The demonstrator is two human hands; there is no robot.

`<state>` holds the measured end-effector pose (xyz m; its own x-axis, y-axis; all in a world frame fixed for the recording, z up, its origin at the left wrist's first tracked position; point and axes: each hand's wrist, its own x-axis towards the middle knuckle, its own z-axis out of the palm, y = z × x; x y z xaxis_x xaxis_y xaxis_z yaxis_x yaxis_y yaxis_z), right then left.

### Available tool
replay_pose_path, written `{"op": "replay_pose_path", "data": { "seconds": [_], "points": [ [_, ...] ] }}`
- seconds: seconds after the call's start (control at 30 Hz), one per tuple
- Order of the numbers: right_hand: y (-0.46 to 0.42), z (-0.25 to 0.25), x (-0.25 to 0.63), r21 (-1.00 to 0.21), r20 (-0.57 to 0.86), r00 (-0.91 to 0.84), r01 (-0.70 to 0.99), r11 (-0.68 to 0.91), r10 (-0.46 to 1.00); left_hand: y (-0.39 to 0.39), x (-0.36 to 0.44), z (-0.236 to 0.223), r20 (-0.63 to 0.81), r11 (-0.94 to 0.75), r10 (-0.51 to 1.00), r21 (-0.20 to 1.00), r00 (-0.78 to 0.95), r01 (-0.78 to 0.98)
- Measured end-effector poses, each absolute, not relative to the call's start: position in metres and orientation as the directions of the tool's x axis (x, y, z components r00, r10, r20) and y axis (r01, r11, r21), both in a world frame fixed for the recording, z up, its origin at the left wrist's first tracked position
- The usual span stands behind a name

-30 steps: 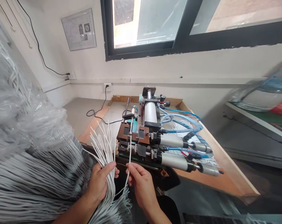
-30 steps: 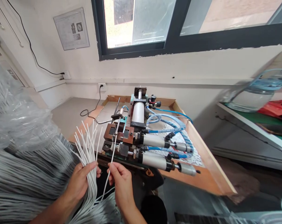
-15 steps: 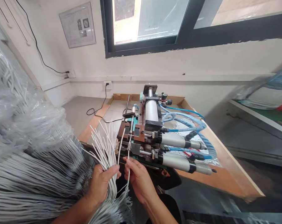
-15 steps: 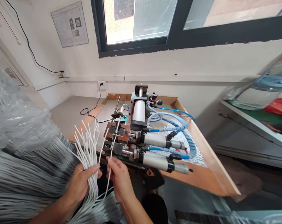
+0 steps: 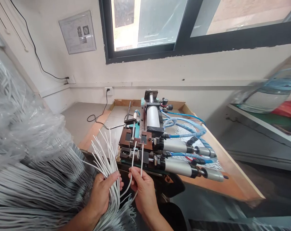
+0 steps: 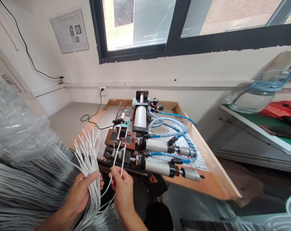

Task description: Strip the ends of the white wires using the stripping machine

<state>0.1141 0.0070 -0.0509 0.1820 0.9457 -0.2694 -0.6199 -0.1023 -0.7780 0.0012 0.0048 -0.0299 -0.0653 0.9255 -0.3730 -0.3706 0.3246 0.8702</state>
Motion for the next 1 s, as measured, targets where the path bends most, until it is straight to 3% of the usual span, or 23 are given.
{"op": "replay_pose_path", "data": {
  "seconds": [0.43,0.63,0.83,1.0],
  "points": [
    [0.017,-0.048,0.118,-0.662,-0.376,0.081,-0.720,-0.206,0.923,0.005,0.002,-0.032,-0.304,0.271,0.951,0.907,-0.056,-0.323],
    [0.023,-0.043,0.116,-0.617,-0.275,-0.173,-0.723,-0.312,0.946,0.001,0.002,-0.038,-0.238,0.234,0.971,0.927,0.022,-0.295],
    [0.014,-0.045,0.115,-0.808,-0.149,-0.007,-0.575,-0.126,0.989,-0.001,0.002,-0.039,-0.286,0.294,0.956,0.920,0.069,-0.259],
    [0.000,-0.058,0.117,-0.802,-0.211,0.073,-0.582,-0.130,0.975,0.002,-0.001,-0.039,-0.325,0.306,0.946,0.901,-0.009,-0.308]
  ]
}}
